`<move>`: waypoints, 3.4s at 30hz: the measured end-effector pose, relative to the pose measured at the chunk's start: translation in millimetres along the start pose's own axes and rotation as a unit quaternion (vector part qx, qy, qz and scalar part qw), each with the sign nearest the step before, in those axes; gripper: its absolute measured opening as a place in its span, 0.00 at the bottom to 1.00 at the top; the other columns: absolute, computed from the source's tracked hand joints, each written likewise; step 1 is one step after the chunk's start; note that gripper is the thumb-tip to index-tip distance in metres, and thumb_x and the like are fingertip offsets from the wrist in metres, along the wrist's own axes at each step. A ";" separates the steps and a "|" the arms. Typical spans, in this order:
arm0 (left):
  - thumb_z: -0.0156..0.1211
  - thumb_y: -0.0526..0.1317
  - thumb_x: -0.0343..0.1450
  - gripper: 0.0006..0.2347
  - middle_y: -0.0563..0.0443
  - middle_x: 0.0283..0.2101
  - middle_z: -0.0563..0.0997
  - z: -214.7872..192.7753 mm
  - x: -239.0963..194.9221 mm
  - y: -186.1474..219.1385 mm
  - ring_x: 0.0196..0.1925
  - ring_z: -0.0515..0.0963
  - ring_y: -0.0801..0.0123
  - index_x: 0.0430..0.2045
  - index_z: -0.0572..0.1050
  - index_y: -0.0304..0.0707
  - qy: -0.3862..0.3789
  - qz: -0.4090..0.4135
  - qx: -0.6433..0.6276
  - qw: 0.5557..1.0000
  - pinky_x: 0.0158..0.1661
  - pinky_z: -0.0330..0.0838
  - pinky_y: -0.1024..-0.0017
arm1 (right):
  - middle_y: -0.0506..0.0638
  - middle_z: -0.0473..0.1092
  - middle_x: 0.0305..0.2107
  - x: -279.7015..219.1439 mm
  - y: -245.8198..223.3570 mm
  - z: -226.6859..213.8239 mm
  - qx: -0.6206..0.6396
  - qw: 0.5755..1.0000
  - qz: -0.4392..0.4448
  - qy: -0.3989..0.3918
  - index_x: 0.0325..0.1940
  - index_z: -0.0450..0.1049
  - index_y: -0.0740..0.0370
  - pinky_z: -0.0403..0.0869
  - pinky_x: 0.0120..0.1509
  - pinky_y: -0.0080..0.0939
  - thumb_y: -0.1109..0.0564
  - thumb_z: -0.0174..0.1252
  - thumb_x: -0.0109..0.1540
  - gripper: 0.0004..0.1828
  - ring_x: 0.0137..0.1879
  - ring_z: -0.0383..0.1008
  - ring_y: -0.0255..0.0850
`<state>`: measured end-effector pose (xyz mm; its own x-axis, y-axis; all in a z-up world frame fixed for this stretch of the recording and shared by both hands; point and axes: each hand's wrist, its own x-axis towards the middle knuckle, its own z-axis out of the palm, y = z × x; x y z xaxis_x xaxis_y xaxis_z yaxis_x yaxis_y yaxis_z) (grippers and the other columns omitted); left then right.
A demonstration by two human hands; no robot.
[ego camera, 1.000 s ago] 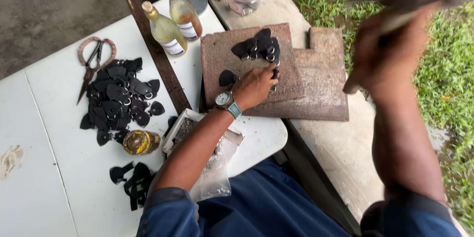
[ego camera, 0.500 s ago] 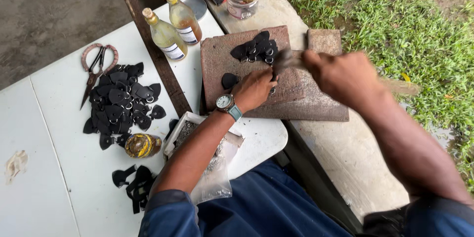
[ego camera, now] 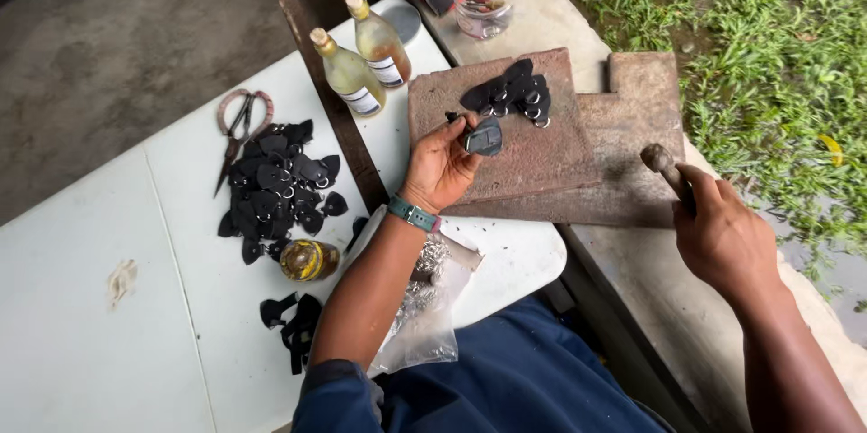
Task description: The person assembles black leather keychains by inserting metal rings into the leather pieces. They use a hammer to strike the rings on a wooden block to secure them. The person handles the leather pieces, metal rings, and hammer throughout the process.
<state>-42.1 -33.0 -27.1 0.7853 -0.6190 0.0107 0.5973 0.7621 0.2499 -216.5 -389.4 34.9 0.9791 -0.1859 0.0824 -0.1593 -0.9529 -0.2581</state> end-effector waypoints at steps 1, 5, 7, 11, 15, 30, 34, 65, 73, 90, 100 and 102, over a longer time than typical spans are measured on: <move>0.53 0.35 0.78 0.08 0.43 0.43 0.84 0.7 -0.2 1.6 0.43 0.86 0.62 0.43 0.77 0.27 -0.003 0.000 -0.005 1.000 0.44 0.84 0.68 | 0.63 0.72 0.46 -1.2 1.8 4.6 0.002 1.000 0.006 0.007 0.69 0.68 0.50 0.73 0.49 0.61 0.51 0.55 0.67 0.25 0.48 0.75 0.64; 0.53 0.34 0.79 0.07 0.44 0.44 0.83 3.4 -3.6 -4.2 0.44 0.86 0.62 0.45 0.76 0.28 0.001 0.007 -0.013 1.000 0.46 0.84 0.67 | 0.63 0.71 0.45 -9.8 -0.6 12.2 0.003 1.000 0.004 0.026 0.72 0.69 0.50 0.74 0.51 0.60 0.51 0.54 0.68 0.26 0.49 0.75 0.63; 0.53 0.34 0.79 0.07 0.44 0.44 0.83 6.4 -7.4 -2.2 0.45 0.86 0.62 0.44 0.76 0.29 0.005 0.000 -0.018 1.000 0.47 0.84 0.67 | 0.63 0.71 0.43 -12.1 -7.3 15.0 0.001 0.999 0.000 0.038 0.71 0.69 0.51 0.73 0.50 0.59 0.50 0.55 0.67 0.26 0.49 0.75 0.61; 0.56 0.34 0.78 0.06 0.43 0.45 0.83 6.3 -4.4 7.2 0.46 0.85 0.63 0.45 0.75 0.31 0.041 0.099 0.153 0.982 0.47 0.82 0.66 | 0.60 0.71 0.41 -19.7 -14.7 21.3 -0.026 1.000 0.005 0.016 0.71 0.70 0.48 0.74 0.49 0.57 0.49 0.55 0.68 0.26 0.48 0.74 0.59; 0.59 0.37 0.77 0.06 0.46 0.43 0.83 4.5 13.2 10.3 0.45 0.84 0.68 0.44 0.73 0.35 0.104 0.201 0.390 0.892 0.49 0.82 0.66 | 0.58 0.72 0.43 -21.7 -20.2 13.0 -0.035 0.999 -0.012 -0.005 0.72 0.70 0.46 0.74 0.51 0.56 0.47 0.56 0.65 0.29 0.49 0.74 0.58; 0.61 0.36 0.73 0.08 0.37 0.40 0.84 11.1 60.0 1.3 0.44 0.85 0.49 0.42 0.78 0.34 0.096 0.261 0.792 0.544 0.44 0.77 0.60 | 0.59 0.48 0.74 174.3 -169.3 60.1 -0.019 0.958 -0.282 -0.053 0.78 0.51 0.51 0.43 0.76 0.66 0.37 0.48 0.65 0.39 0.80 0.40 0.61; 0.58 0.40 0.72 0.08 0.38 0.35 0.84 -4.2 70.5 -3.4 0.40 0.86 0.49 0.39 0.76 0.33 0.173 0.209 0.753 0.600 0.41 0.78 0.59 | 0.53 0.51 0.75 178.7 -163.5 97.5 0.028 0.958 -0.279 -0.065 0.78 0.55 0.49 0.46 0.79 0.63 0.41 0.42 0.68 0.33 0.81 0.43 0.59; 0.67 0.39 0.69 0.11 0.48 0.23 0.81 31.1 6.7 9.8 0.19 0.79 0.72 0.40 0.77 0.31 0.137 -0.083 0.605 0.780 0.17 0.67 0.73 | 0.55 0.75 0.39 65.5 -159.1 41.6 0.282 0.936 -0.211 0.001 0.47 0.74 0.60 0.78 0.48 0.51 0.56 0.67 0.56 0.17 0.45 0.78 0.52; 0.69 0.42 0.71 0.12 0.48 0.23 0.83 37.9 76.6 -30.7 0.21 0.84 0.73 0.32 0.75 0.29 0.081 -0.099 0.794 0.594 0.26 0.75 0.79 | 0.53 0.75 0.33 39.3 -133.8 44.1 0.107 0.973 -0.170 0.113 0.39 0.80 0.57 0.70 0.48 0.51 0.50 0.71 0.57 0.12 0.43 0.75 0.52; 0.64 0.36 0.72 0.07 0.53 0.33 0.84 35.3 30.1 -24.0 0.34 0.84 0.74 0.39 0.76 0.32 0.036 0.016 0.637 0.770 0.37 0.81 0.75 | 0.46 0.75 0.46 26.9 -122.8 41.1 0.141 0.947 -0.263 0.116 0.51 0.81 0.57 0.68 0.51 0.47 0.57 0.65 0.63 0.12 0.49 0.72 0.46; 0.61 0.35 0.73 0.05 0.51 0.33 0.82 20.3 46.7 -35.6 0.33 0.82 0.75 0.36 0.72 0.31 0.048 -0.010 0.678 0.733 0.35 0.80 0.74 | 0.52 0.75 0.51 15.6 -107.8 22.4 0.130 0.952 -0.260 0.100 0.52 0.79 0.59 0.72 0.55 0.48 0.56 0.66 0.63 0.14 0.52 0.75 0.50; 0.61 0.35 0.73 0.06 0.51 0.36 0.81 20.2 48.9 -32.5 0.36 0.83 0.76 0.37 0.72 0.32 0.040 -0.021 0.647 0.761 0.37 0.83 0.74 | 0.54 0.74 0.51 9.2 -88.6 0.6 0.136 0.963 -0.213 0.094 0.54 0.78 0.59 0.75 0.58 0.48 0.54 0.66 0.64 0.15 0.53 0.77 0.51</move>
<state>-26.4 -91.9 -15.1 0.8083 -0.5846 -0.0698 0.0024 -0.1152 0.9933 -193.3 -306.5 58.0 0.9041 0.1441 0.4023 0.3159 -0.8594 -0.4020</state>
